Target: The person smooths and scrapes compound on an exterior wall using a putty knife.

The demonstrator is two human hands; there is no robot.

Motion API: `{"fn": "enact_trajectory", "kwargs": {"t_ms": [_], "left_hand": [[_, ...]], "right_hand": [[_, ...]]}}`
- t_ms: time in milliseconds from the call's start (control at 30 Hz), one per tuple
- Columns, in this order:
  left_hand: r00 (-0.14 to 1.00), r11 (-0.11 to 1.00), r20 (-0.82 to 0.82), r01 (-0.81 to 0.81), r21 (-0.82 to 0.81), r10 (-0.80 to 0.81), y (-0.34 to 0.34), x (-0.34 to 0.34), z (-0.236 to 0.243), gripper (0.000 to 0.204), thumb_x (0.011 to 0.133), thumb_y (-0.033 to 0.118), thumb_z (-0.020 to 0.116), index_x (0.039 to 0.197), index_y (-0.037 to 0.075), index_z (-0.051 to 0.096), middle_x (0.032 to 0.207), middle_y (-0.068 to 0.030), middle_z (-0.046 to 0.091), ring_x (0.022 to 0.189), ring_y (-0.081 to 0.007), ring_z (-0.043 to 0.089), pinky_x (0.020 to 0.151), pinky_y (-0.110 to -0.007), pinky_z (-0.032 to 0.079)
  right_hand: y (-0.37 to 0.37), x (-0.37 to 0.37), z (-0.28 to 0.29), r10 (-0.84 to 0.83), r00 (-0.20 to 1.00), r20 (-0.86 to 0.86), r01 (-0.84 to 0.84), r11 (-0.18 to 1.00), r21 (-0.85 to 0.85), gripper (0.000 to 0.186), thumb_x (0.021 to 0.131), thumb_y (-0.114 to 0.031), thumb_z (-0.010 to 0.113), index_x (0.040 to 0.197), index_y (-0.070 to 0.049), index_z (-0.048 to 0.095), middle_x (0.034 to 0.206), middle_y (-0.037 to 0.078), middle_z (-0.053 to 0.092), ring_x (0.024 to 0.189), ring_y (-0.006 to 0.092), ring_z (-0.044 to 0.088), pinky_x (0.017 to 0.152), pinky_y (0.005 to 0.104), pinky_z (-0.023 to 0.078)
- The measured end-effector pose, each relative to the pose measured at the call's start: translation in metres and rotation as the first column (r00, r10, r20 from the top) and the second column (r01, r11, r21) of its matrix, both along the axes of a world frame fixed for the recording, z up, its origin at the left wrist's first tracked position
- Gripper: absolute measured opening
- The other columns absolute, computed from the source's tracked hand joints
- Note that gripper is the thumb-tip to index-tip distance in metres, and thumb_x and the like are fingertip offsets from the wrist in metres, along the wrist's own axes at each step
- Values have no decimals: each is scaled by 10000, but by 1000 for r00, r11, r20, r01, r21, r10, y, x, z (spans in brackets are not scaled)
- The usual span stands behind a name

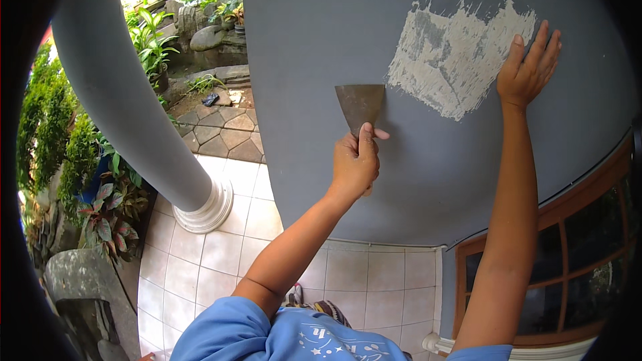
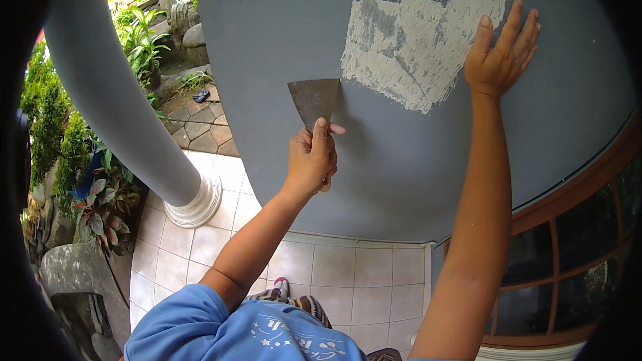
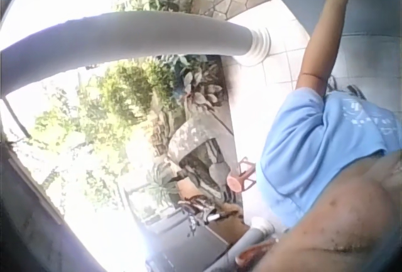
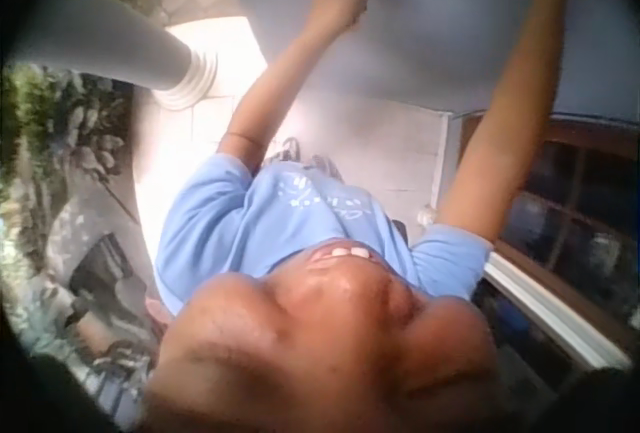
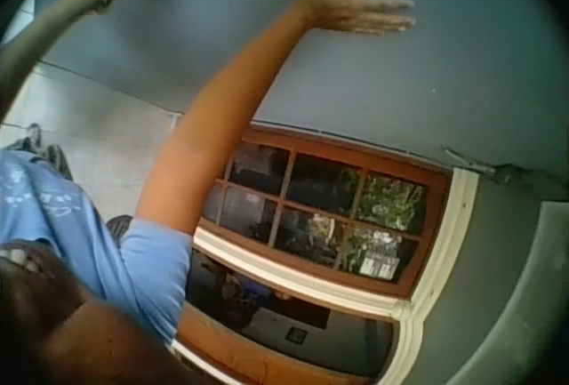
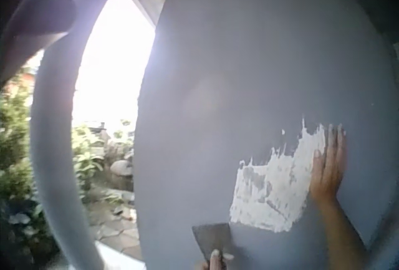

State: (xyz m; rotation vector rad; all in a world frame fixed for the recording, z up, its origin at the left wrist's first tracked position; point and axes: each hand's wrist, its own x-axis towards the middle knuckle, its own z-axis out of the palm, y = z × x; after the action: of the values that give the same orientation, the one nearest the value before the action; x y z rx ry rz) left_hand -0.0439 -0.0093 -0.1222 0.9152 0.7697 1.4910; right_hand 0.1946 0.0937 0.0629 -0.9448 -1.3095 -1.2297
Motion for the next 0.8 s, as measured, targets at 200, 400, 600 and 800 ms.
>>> {"fn": "enact_trajectory", "kwargs": {"t_ms": [200,400,600,800], "left_hand": [[959,961,-193,-165,222,209,22,8,-9,479,1032,420,465,908,-15,622,528,64,379,391,-28,330,356,-229,231],[984,969,-166,-26,247,68,26,-7,53,521,1019,480,460,919,-8,612,520,57,388,383,-37,352,352,-227,269],[999,998,2,-35,59,34,16,22,5,527,1016,489,460,928,-14,593,517,47,368,377,-46,344,345,-232,279],[995,992,102,7,123,-19,6,28,56,491,1017,479,467,1008,4,591,545,50,333,378,-52,324,335,-234,231]], "right_hand": [[0,3,3,10,1000,19,-10,1000,12,619,988,-495,422,1502,-157,357,1538,221,293,1439,419,240,1152,575,191],[3,-4,-2,18,1000,6,-18,1000,-5,613,988,-478,429,1502,-151,357,1532,239,293,1431,443,245,1137,600,204],[-2,0,-2,-12,999,48,13,1000,-20,630,988,-487,422,1506,-136,347,1532,248,285,1430,457,237,1126,623,205],[0,8,-6,6,992,123,-6,1000,4,642,986,-502,420,1509,-136,342,1531,248,288,1423,465,250,1113,626,237]]}}
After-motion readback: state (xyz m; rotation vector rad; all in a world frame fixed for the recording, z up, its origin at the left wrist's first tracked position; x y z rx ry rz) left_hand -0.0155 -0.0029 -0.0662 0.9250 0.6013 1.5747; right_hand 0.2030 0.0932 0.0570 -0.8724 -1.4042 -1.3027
